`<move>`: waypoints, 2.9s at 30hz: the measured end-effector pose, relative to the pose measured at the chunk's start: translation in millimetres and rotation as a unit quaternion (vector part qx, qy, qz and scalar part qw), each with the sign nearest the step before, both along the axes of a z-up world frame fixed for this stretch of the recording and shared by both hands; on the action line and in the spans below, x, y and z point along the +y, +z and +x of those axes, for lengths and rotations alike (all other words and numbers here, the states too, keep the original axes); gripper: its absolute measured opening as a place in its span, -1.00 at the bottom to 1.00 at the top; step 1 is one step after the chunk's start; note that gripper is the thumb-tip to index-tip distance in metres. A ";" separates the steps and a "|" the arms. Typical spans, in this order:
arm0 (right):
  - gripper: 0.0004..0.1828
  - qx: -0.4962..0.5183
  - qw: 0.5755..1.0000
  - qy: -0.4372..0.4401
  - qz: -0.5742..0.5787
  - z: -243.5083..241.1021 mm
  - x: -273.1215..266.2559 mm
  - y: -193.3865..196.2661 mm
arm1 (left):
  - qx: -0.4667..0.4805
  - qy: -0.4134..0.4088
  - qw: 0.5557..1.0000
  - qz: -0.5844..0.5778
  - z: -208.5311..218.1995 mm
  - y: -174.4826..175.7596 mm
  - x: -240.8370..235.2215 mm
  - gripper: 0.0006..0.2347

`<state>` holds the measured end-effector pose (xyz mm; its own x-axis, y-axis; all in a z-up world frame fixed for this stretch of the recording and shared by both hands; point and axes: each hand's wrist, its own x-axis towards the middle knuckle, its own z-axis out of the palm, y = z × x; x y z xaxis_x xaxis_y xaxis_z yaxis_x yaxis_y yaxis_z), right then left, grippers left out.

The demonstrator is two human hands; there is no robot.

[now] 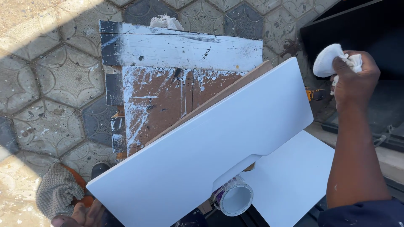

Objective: The person applies white paint to rectangular boards using a cloth. They repeatedly dip the cloth into a paint bucket and wipe the surface of the boards, which are resting on a makeshift stand. The person also moves the boards to different positions, including leaning them against a door, to continue painting.

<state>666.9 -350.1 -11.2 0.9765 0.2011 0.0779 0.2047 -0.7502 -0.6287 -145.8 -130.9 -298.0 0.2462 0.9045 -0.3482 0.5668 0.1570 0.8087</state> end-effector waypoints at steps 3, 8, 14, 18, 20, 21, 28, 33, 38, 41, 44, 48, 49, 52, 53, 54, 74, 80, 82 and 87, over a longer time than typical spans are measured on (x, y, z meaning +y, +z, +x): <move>-0.85 0.144 0.988 0.051 -0.014 -40.9 41.5 7.3 | -0.038 0.341 0.859 -0.380 179.4 171.1 23.6 -0.16; -0.80 0.227 0.963 0.086 -0.117 -153.5 111.2 11.4 | -0.005 0.329 0.883 -0.334 263.9 306.5 49.2 0.00; -0.78 0.297 0.931 0.177 -0.117 -333.1 188.2 17.2 | -0.155 0.347 0.822 -0.424 232.1 311.3 72.8 -0.06; -0.85 0.270 0.916 0.265 -0.133 -451.0 225.7 13.7 | -0.303 0.331 0.748 -0.489 181.4 274.1 80.1 -0.05; -0.81 0.430 0.857 0.271 -0.082 -499.1 243.6 17.1 | -0.314 0.391 0.672 -0.546 175.0 271.1 90.0 -0.03; -0.81 0.427 0.860 0.267 -0.085 -517.4 240.7 17.2 | -0.314 0.387 0.669 -0.551 147.9 253.2 79.0 -0.03; -0.43 0.620 0.771 0.020 0.145 -578.5 202.0 34.8 | -0.418 0.258 0.676 -0.550 112.2 263.8 70.7 -0.18; -0.61 0.578 0.752 -0.187 0.256 -575.0 146.5 36.3 | -0.160 0.147 0.852 -0.477 127.4 294.3 60.6 -0.19; -0.60 0.474 0.736 -0.337 0.347 -559.3 85.6 41.9 | -0.145 -0.082 0.860 -0.482 114.1 274.8 40.8 -0.39; -0.51 0.457 0.707 -0.404 0.358 -551.6 52.3 39.5 | -0.075 -0.158 0.856 -0.486 131.1 297.3 25.0 -0.46; -0.47 0.432 0.706 -0.425 0.367 -556.1 -9.5 4.7 | -0.060 -0.138 0.857 -0.494 154.3 299.6 -19.7 -0.54; -0.44 0.378 0.729 -0.428 0.378 -548.4 -75.2 -21.0 | -0.031 -0.196 0.833 -0.517 186.9 295.6 -92.8 -0.57; -0.52 0.354 0.761 -0.431 0.332 -545.5 -92.0 -28.7 | -0.028 -0.265 0.822 -0.502 193.5 293.1 -107.2 -0.58; -0.63 0.316 0.815 -0.445 0.197 -532.3 -149.8 -65.6 | -0.011 -0.408 0.790 -0.458 212.7 274.0 -148.8 -0.60; -0.67 0.302 0.838 -0.442 0.104 -529.3 -171.3 -81.4 | -0.006 -0.474 0.770 -0.427 217.8 264.6 -163.0 -0.60; -0.67 0.303 0.829 -0.460 0.099 -524.9 -187.1 -99.2 | 0.003 -0.484 0.758 -0.437 226.6 266.6 -171.1 -0.60; -0.67 0.313 0.893 -0.277 -0.168 -482.2 -320.5 -334.8 | 0.208 -0.486 0.751 -0.397 263.1 222.7 -268.6 -0.56; -0.67 0.320 0.897 -0.290 -0.098 -480.9 -322.9 -331.4 | 0.199 -0.468 0.768 -0.389 251.7 212.4 -272.8 -0.57; -0.77 0.387 0.831 -0.400 0.010 -462.2 -307.1 -287.8 | 0.205 -0.470 0.765 -0.391 258.3 218.5 -269.9 -0.58; -0.83 0.500 0.621 -0.512 0.320 -474.1 -330.2 -274.2 | 0.217 -0.456 0.763 -0.403 265.7 229.5 -261.7 -0.59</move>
<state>192.8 -680.3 -285.4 0.1915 -0.3250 -0.9261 -0.9065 0.3031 -0.2938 119.9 -392.6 -68.5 0.3495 -0.1252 -0.9285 0.9243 -0.1164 0.3636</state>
